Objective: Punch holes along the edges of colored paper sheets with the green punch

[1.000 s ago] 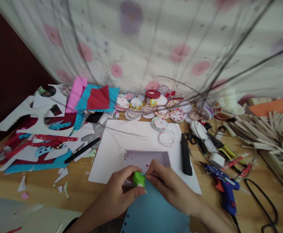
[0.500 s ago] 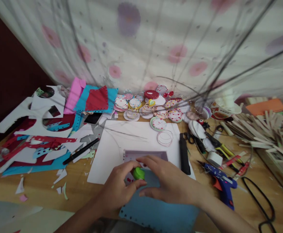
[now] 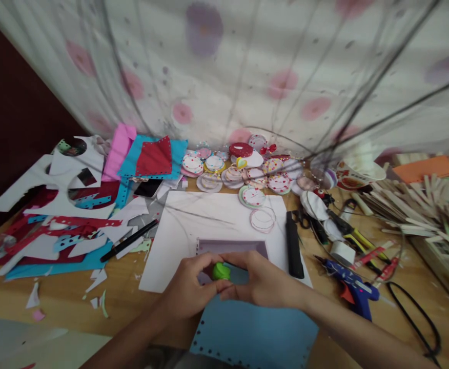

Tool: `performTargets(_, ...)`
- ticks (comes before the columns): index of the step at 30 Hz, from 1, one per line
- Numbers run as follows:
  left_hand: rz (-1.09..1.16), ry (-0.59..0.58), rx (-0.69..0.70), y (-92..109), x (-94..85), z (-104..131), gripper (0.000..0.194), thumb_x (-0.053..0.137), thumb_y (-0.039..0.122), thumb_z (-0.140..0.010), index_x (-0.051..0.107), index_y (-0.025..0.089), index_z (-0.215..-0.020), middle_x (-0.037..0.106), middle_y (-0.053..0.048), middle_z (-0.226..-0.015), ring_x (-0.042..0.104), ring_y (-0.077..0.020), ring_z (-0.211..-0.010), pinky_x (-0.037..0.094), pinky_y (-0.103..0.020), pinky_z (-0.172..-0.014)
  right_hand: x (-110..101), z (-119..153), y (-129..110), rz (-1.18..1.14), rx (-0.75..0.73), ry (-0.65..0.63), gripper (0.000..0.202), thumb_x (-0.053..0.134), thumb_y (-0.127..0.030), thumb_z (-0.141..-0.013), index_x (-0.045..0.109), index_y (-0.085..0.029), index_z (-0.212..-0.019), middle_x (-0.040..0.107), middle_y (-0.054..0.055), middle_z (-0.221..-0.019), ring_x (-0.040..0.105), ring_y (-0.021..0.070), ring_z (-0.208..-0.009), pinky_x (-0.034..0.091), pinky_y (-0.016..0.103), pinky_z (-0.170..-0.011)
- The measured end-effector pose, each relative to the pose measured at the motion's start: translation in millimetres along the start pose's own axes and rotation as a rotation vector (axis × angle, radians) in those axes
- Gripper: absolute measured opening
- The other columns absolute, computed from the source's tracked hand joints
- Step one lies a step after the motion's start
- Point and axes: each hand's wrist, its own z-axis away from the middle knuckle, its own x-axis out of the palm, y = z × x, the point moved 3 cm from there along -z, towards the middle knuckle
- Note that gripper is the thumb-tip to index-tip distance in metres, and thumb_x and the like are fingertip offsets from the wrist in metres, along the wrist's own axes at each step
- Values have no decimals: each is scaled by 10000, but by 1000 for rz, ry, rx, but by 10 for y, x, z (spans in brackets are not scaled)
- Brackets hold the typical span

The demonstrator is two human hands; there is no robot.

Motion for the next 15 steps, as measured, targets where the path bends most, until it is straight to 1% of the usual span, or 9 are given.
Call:
performTargets(4, 11, -10, 15, 8, -6, -23, 142, 700, 173, -697, 688, 174, -839, 702, -1, -739, 633, -169, -719, 475, -234, -658, -18, -2, -26, 71, -42, -6, 517, 757, -306, -735, 599, -197, -1215, 690, 39, -1085, 617, 230, -1039, 467, 347, -915)
performTargets(9, -23, 29, 22, 34, -21, -20, 224, 674, 107, -678, 702, 180, -888, 722, 6, -767, 646, -165, -734, 488, -234, -688, 2, 0, -24, 94, -42, 48, 404, 694, -231, -796, 612, -178, -1188, 698, 54, -1042, 637, 222, -982, 484, 344, -878)
performTargets(15, 19, 8, 25, -13, 1, -15, 204, 689, 152, -693, 705, 174, -896, 730, -4, -771, 663, -174, -733, 508, -240, -672, 27, -5, 14, 62, -63, 44, 383, 680, -234, -805, 632, -202, -1183, 716, 34, -1035, 649, 224, -963, 491, 333, -853)
